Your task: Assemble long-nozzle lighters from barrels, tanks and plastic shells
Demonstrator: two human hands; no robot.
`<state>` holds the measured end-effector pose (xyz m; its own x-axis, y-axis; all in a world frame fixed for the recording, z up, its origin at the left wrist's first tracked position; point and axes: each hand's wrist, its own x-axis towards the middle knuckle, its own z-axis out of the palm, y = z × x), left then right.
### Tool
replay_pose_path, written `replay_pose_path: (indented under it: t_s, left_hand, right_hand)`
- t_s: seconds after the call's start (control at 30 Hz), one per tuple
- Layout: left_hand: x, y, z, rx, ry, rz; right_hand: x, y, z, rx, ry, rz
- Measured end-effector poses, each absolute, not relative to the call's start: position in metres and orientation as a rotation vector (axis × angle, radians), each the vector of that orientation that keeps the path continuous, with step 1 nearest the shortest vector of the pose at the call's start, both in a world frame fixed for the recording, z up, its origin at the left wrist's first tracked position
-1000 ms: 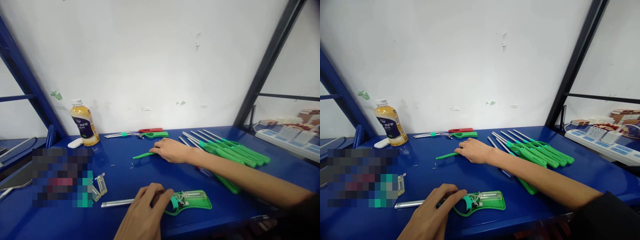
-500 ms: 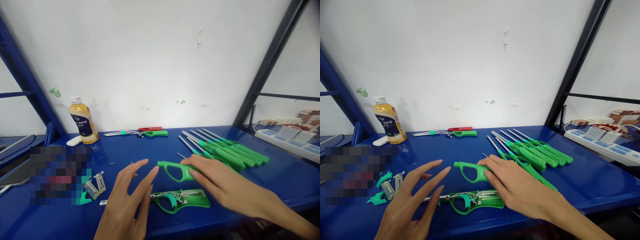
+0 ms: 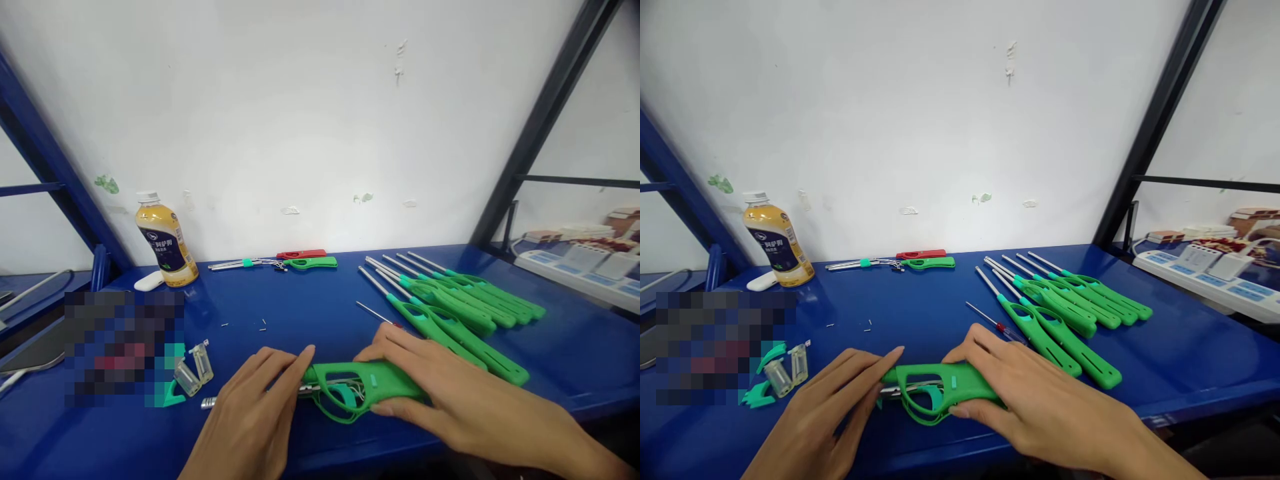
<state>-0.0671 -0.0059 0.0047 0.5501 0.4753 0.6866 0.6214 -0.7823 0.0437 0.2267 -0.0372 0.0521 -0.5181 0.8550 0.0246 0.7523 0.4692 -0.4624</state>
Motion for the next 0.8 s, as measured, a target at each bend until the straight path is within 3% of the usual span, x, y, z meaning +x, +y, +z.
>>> replay_pose_path:
  t_s: [0.8]
  left_hand:
    - [-0.067, -0.004, -0.008, -2.804, -1.072, -0.780]
  right_hand:
    - [0.218, -0.042, 0.022, -1.453, -2.537, 0.531]
